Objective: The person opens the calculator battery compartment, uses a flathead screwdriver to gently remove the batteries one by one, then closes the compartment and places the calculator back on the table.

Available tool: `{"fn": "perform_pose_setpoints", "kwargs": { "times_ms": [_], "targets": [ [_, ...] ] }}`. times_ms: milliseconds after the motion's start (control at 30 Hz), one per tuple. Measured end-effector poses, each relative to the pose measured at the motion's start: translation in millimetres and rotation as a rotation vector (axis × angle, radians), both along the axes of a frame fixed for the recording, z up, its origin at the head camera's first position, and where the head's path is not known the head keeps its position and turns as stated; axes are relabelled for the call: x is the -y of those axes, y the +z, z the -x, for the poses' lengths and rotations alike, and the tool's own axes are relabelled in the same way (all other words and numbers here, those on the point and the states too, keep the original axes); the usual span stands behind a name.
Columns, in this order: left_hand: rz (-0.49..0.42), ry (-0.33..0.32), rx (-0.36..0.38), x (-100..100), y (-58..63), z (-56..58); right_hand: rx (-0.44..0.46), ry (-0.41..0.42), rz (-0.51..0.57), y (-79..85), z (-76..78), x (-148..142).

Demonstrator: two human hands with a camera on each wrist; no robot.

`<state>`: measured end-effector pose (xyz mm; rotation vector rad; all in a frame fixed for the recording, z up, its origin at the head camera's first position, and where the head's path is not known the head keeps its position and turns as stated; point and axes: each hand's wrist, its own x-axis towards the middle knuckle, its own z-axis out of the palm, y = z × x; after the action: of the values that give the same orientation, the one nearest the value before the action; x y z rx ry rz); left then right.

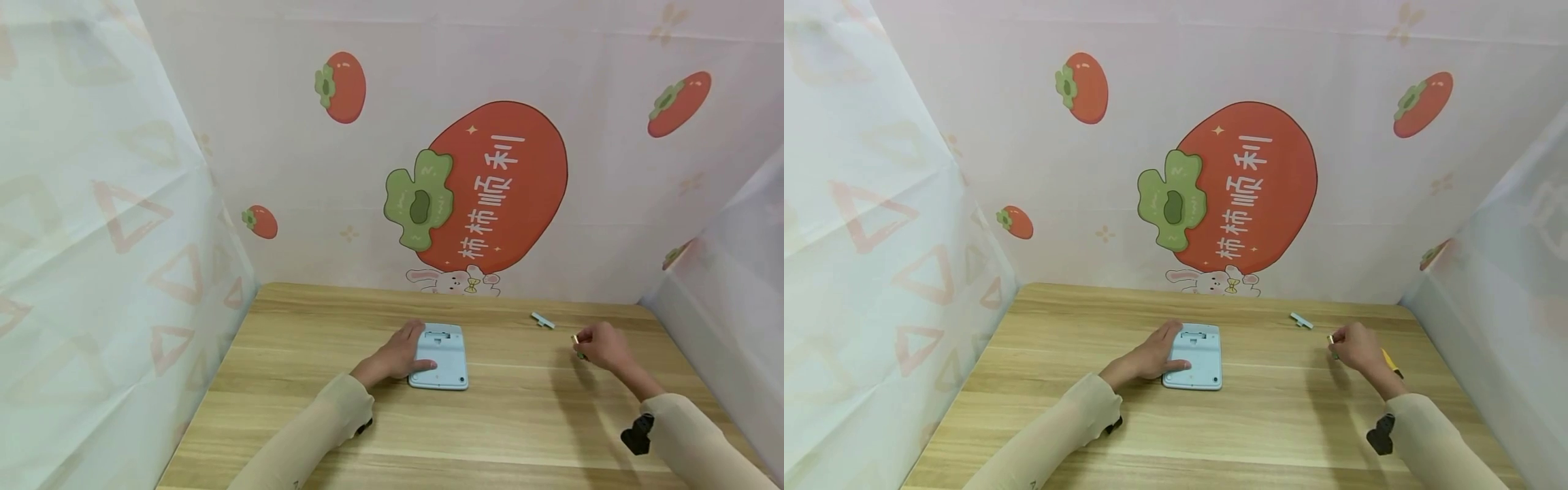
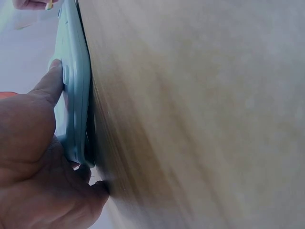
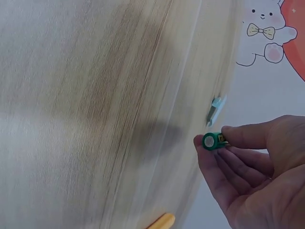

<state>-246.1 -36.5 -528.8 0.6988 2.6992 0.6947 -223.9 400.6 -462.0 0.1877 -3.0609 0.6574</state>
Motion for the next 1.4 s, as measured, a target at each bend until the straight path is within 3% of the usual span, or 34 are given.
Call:
{"fn": "perform_pose_setpoints", "kwargs": {
  "times_ms": [167,667,867,1400],
  "targets": [
    [-0.008,0.002,-0.002,-0.2,1.4,-1.3,-0.057,-0.003,-0.05,-4.8,-1.4,-3.3],
    [0.003,-0.008,0.0,0.1,4.0,-2.3,-0.07,-0.008,-0.104,-14.7,-8.2,-13.4],
    [-0.001,0.002,-0.002,-0.1,-6.9,2.7,-0.02,-0.038,-0.123,-21.2,-7.7,-20.5],
    [-0.01,-0.006,-0.002,0.0,-8.3,3.9,0.024,-0.064,-0.147,-24.8,-11.8,-22.4]
  ]
}}
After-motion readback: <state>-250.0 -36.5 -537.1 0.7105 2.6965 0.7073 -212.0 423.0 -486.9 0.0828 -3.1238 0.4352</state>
